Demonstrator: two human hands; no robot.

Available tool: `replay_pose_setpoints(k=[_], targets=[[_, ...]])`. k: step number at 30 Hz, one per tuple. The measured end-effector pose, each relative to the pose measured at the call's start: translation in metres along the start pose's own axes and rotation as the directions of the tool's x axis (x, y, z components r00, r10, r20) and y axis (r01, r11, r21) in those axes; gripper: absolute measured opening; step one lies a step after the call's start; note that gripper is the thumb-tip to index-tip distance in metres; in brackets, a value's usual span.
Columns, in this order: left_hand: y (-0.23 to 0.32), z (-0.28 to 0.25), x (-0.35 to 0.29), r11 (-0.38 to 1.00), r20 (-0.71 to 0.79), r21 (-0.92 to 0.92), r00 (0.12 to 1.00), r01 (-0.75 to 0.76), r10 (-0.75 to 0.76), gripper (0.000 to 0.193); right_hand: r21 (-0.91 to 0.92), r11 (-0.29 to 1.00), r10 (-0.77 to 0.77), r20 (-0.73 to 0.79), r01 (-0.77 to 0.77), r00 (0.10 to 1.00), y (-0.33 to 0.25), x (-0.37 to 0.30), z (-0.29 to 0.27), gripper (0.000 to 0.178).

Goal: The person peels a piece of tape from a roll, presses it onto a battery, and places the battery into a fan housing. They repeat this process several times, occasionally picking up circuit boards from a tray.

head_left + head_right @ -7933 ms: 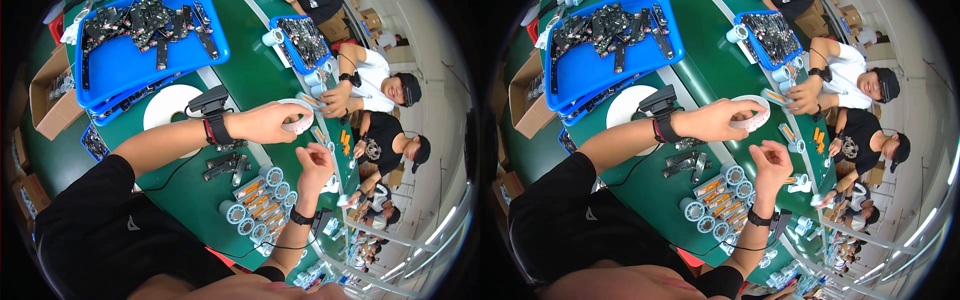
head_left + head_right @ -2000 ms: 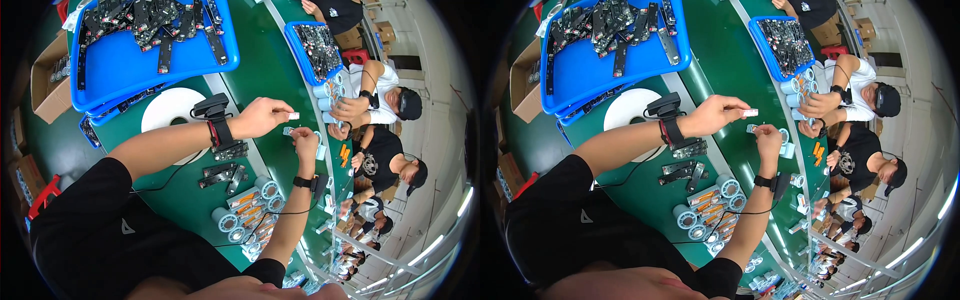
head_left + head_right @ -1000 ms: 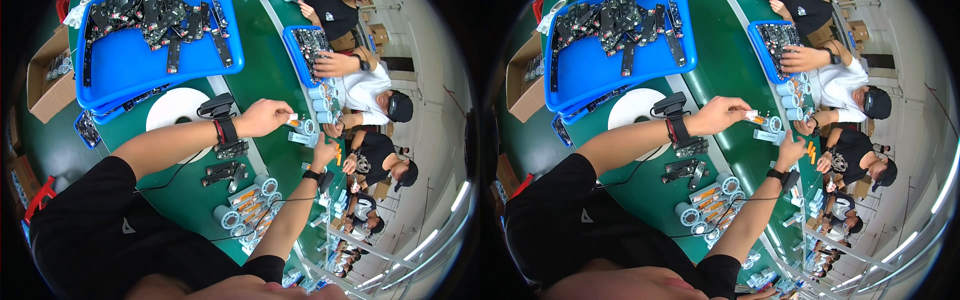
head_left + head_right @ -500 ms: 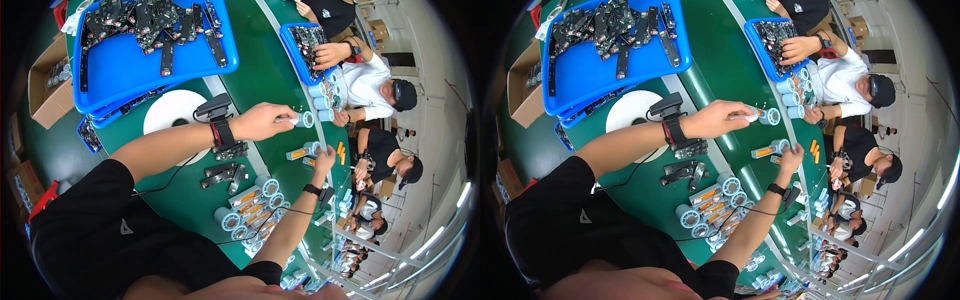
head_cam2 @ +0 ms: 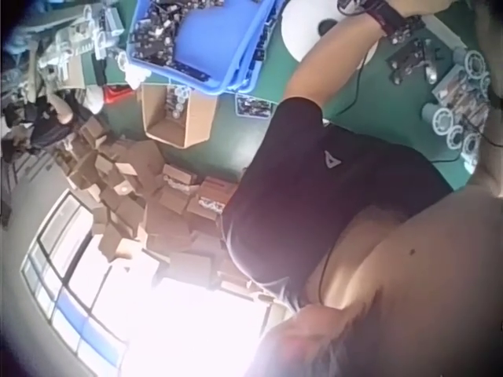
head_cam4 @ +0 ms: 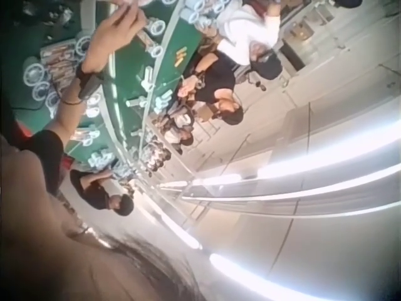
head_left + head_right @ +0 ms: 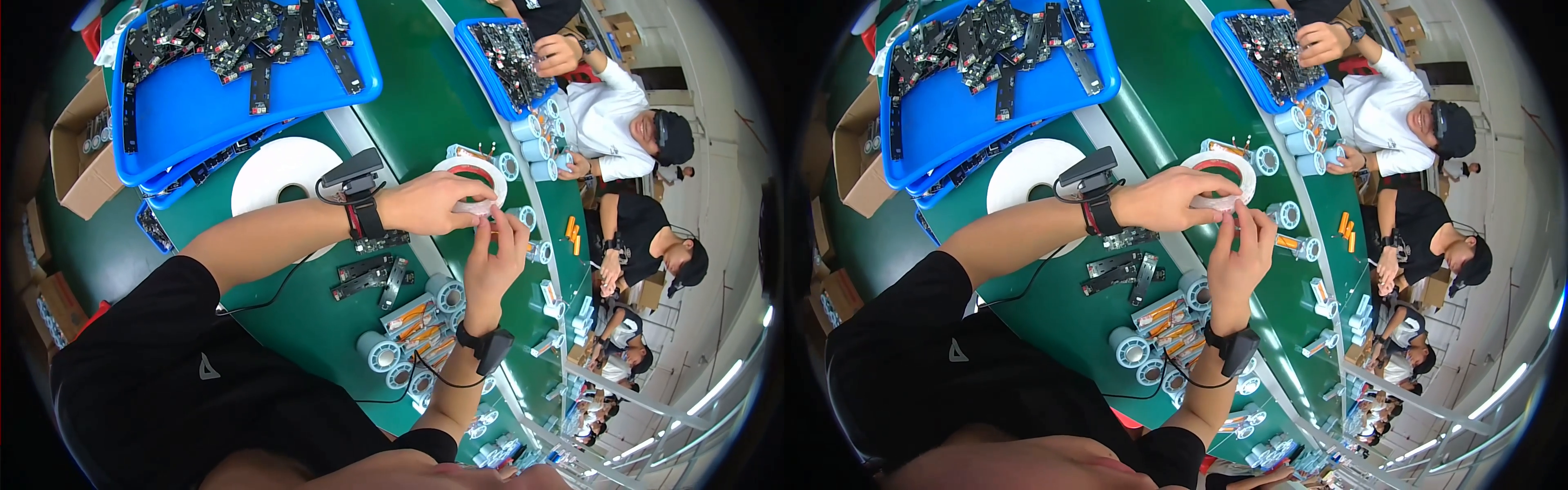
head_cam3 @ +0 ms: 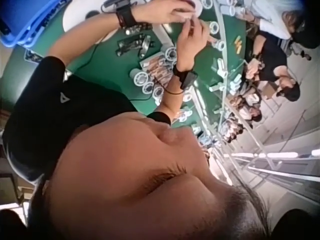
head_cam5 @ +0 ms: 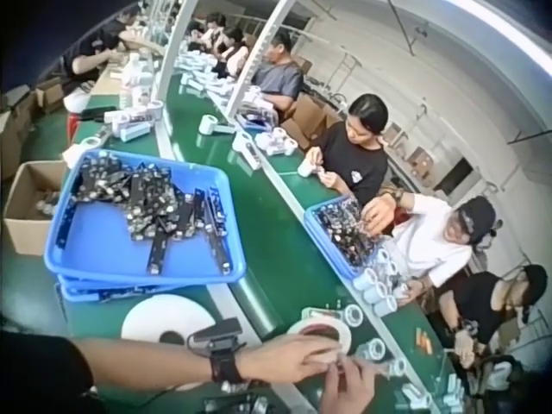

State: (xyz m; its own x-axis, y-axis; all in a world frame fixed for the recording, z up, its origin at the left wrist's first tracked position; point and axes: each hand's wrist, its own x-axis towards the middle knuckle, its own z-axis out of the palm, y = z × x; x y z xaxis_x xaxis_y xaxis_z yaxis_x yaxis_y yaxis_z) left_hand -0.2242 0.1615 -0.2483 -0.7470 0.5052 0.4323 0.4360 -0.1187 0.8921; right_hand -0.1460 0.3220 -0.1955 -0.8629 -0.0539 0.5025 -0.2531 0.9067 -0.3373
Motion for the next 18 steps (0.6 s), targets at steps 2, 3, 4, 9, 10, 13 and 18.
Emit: replay_pose_setpoints(k=[2,3,4,9,10,13,18], targets=[[-0.002,-0.001,-0.001,0.999,0.016,-0.001,0.999,0.033,-0.033,0.038,-0.07,0.997,-0.027,0.001,0.027,1.0,0.003,-0.004,0.003,0.022],[-0.005,0.0,-0.001,0.999,0.028,-0.02,0.999,0.029,-0.029,0.038,-0.029,1.0,-0.01,-0.007,0.009,1.0,0.004,-0.006,0.005,0.02],[-0.008,0.0,-0.001,0.999,0.041,-0.039,0.999,0.025,-0.024,0.039,0.012,1.0,0.009,-0.015,-0.008,1.0,0.004,-0.007,0.007,0.019],[-0.015,0.004,-0.002,0.996,0.035,-0.09,0.999,0.011,-0.008,0.036,0.215,0.957,0.188,0.04,-0.192,0.981,-0.001,-0.007,0.003,0.012],[-0.015,0.005,-0.002,0.996,0.034,-0.09,0.999,0.013,-0.01,0.036,0.216,0.957,0.188,0.041,-0.192,0.981,0.001,-0.007,0.003,0.012],[-0.015,0.006,-0.001,0.99,0.025,-0.141,0.999,-0.028,0.032,0.035,0.387,0.89,0.249,0.03,-0.241,0.968,0.008,-0.011,0.007,0.013],[-0.015,0.006,0.0,0.97,0.108,-0.185,0.984,0.159,-0.141,0.033,0.406,0.894,0.221,-0.028,-0.191,0.975,0.012,-0.018,0.018,0.019]])
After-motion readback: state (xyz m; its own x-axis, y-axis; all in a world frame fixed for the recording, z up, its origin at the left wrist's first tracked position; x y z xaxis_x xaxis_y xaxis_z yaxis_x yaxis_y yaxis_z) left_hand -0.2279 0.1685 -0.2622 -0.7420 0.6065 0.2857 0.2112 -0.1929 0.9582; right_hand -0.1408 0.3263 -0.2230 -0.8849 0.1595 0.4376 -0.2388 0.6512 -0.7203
